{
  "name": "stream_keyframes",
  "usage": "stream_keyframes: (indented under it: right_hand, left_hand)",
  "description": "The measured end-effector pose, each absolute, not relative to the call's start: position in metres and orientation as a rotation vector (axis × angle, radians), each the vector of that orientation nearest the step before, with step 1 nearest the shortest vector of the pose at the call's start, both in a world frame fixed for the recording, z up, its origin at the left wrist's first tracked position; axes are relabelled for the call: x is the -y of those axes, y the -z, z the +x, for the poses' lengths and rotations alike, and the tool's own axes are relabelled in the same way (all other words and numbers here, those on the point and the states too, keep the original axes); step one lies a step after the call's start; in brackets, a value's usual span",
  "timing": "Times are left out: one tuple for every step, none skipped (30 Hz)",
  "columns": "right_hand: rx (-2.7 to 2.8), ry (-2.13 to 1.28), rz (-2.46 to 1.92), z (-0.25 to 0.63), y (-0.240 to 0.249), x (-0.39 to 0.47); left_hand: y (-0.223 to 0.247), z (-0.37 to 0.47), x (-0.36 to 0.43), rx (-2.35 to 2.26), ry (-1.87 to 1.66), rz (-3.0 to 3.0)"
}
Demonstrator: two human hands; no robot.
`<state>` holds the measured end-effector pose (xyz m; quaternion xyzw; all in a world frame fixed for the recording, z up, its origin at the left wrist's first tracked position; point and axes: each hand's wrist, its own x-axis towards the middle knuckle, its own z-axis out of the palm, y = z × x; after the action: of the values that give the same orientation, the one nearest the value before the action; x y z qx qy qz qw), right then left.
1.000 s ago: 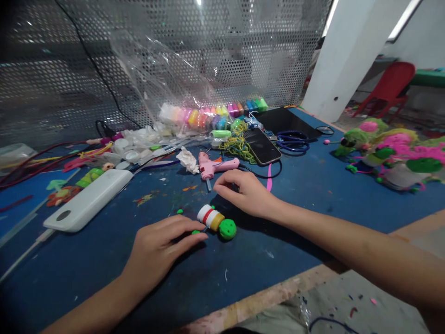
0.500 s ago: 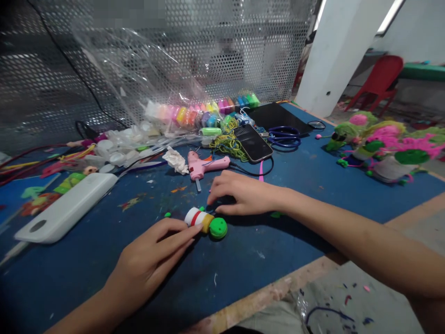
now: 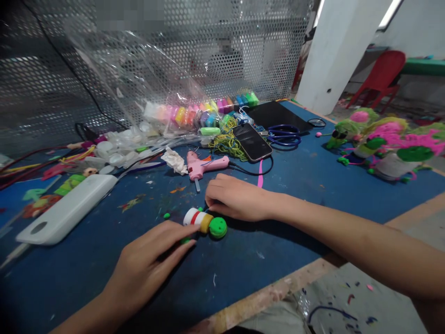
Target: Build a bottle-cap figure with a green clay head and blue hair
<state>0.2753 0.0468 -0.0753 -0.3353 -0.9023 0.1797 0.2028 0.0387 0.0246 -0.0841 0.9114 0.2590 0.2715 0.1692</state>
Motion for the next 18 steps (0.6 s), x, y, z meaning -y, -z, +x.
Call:
stream_keyframes:
  right_hand:
    - [2.509, -0.506, -0.952, 0.2745, 0.074, -0.0459]
    - [2.498, -0.512, -0.971, 0.2737, 0.0729, -0.0451]
    - [2.489, -0.523, -0.989, 0.273, 0.0718, -0.0443]
    - [2.483, -0.538, -1.001, 0.2724, 0.071, -0.0436]
    - [2.483, -0.554, -1.003, 0.272, 0.0705, -0.0431]
    - [2.486, -0.571, -0.995, 0.2719, 0.0704, -0.043]
    - [2.493, -0.585, -0.986, 0.2721, 0.0706, -0.0431]
    - [2.5, -0.59, -0.976, 0.2726, 0.0712, -0.0435]
    - [2.508, -0.58, -0.97, 0.2734, 0.072, -0.0442]
    - [2.516, -0.556, -0.964, 0.2744, 0.0729, -0.0451]
    - [2.523, -0.521, -0.959, 0.2756, 0.0737, -0.046]
    - [2.531, -0.484, -0.952, 0.2767, 0.0742, -0.0468]
    - [2.537, -0.452, -0.944, 0.2779, 0.0743, -0.0475]
    - [2.538, -0.432, -0.937, 0.2789, 0.074, -0.0479]
    - [2.535, -0.426, -0.937, 0.2797, 0.0732, -0.048]
    - [2.524, -0.429, -0.944, 0.2802, 0.072, -0.0477]
    - [2.507, -0.437, -0.957, 0.2803, 0.0704, -0.0471]
    - [2.481, -0.452, -0.978, 0.2801, 0.0687, -0.0461]
  left_hand:
    - [0.084, 0.0388, -0.0244, -0.748, -0.781, 2.59]
    - [0.0837, 0.0389, -0.0243, -0.758, -0.789, 2.587]
    - [0.0833, 0.039, -0.0244, -0.762, -0.798, 2.583]
    - [0.0828, 0.039, -0.0247, -0.762, -0.803, 2.578]
    - [0.0822, 0.039, -0.0251, -0.759, -0.805, 2.573]
    - [0.0816, 0.0389, -0.0255, -0.756, -0.809, 2.568]
    - [0.081, 0.0389, -0.026, -0.76, -0.814, 2.564]
    - [0.0806, 0.0389, -0.0265, -0.77, -0.822, 2.559]
    - [0.0802, 0.0388, -0.027, -0.782, -0.828, 2.555]
    - [0.0799, 0.0386, -0.0274, -0.792, -0.838, 2.551]
    - [0.0798, 0.0383, -0.0276, -0.795, -0.848, 2.549]
    - [0.0799, 0.0378, -0.0278, -0.788, -0.855, 2.552]
    - [0.0802, 0.0372, -0.0279, -0.776, -0.855, 2.56]
    - [0.0806, 0.0364, -0.0279, -0.758, -0.851, 2.573]
    - [0.0811, 0.0356, -0.0279, -0.739, -0.843, 2.588]
    - [0.0817, 0.0349, -0.0278, -0.723, -0.827, 2.602]
    - [0.0822, 0.0343, -0.0278, -0.71, -0.81, 2.613]
    - [0.0826, 0.0339, -0.0279, -0.7, -0.793, 2.617]
